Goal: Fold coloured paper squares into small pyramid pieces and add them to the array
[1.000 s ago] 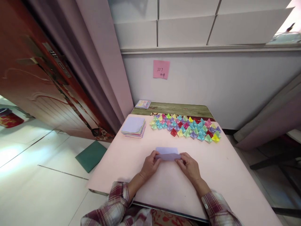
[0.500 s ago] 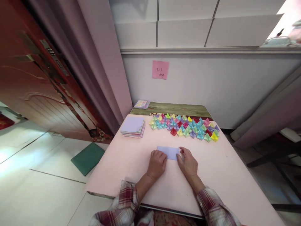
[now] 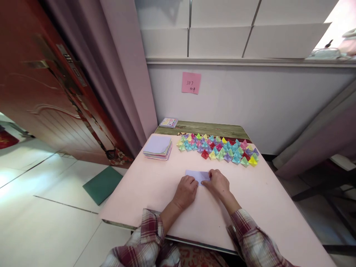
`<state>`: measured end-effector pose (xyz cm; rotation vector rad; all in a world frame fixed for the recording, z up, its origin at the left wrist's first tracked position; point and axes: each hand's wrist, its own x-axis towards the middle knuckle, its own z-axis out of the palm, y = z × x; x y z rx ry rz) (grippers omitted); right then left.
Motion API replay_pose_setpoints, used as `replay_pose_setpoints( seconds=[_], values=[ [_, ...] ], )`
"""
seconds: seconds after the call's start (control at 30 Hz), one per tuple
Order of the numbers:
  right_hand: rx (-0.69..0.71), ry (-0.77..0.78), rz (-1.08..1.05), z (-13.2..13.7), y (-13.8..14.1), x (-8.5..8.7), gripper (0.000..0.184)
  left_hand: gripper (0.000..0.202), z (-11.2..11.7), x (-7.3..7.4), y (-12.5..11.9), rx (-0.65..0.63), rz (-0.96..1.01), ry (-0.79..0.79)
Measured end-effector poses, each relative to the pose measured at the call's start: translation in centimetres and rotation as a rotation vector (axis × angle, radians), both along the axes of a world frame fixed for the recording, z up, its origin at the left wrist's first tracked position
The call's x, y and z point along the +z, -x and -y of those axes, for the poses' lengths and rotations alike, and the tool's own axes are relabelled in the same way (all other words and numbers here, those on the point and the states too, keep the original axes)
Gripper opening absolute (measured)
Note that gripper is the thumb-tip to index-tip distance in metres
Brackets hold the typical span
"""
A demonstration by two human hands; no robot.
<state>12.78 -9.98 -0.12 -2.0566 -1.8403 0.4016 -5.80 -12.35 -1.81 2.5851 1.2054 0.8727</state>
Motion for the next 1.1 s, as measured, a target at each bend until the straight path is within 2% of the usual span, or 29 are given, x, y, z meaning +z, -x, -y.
replay_pose_setpoints(
  seconds=[0.1,0.23,0.3,0.37,0.47,0.57,0.6,0.67,0.77,0.8,0.87,0.97,1.1],
  values=[
    [-0.050,0.013,-0.171,0.4,0.2,-0.4,0.029,0.013,0.1,0.0,0.0,0.008,-0.016,-0.029],
    [-0.094,-0.041,-0.591,0.9,-0.9,-1.3,0.044,0.015,0.4,0.3,0.3,0.013,0.017,-0.062],
    [-0.074,-0.063,-0.799,1.3,-1.7,-1.9,0.040,0.016,0.6,0.5,0.3,-0.010,0.067,-0.026],
    [-0.060,-0.075,-0.909,1.6,-2.2,-2.3,0.032,0.017,1.0,0.6,-0.1,-0.028,0.159,0.066],
    [-0.052,-0.089,-0.988,1.9,-2.5,-2.7,0.029,0.021,1.5,0.5,-1.7,0.044,0.434,0.382],
    [-0.026,-0.089,-1.076,1.9,-2.5,-2.5,0.032,0.032,1.7,0.7,-4.1,0.210,0.863,0.919],
    [-0.014,-0.091,-1.114,1.9,-2.5,-2.4,0.034,0.036,1.6,0.9,-4.9,0.231,0.997,1.046],
    [0.012,-0.096,-1.203,1.9,-2.6,-2.3,0.037,0.041,1.2,1.4,-6.3,0.190,1.188,1.185],
    [0.045,-0.082,-1.291,2.0,-2.8,-2.0,0.041,0.043,0.2,2.0,-7.8,0.106,1.403,1.192],
    [0.060,-0.069,-1.294,2.1,-2.8,-2.0,0.043,0.043,-0.1,2.0,-8.2,0.130,1.477,1.153],
    [0.094,-0.039,-1.308,2.2,-3.1,-1.9,0.044,0.041,-0.6,1.8,-8.8,0.259,1.580,1.076],
    [0.100,-0.015,-1.335,1.9,-3.6,-2.0,0.040,0.037,-1.2,1.2,-9.3,0.409,1.623,0.994],
    [0.051,-0.043,-1.304,1.0,-4.4,-2.4,0.040,0.042,-1.3,0.7,-9.6,0.437,1.631,0.958]
  ],
)
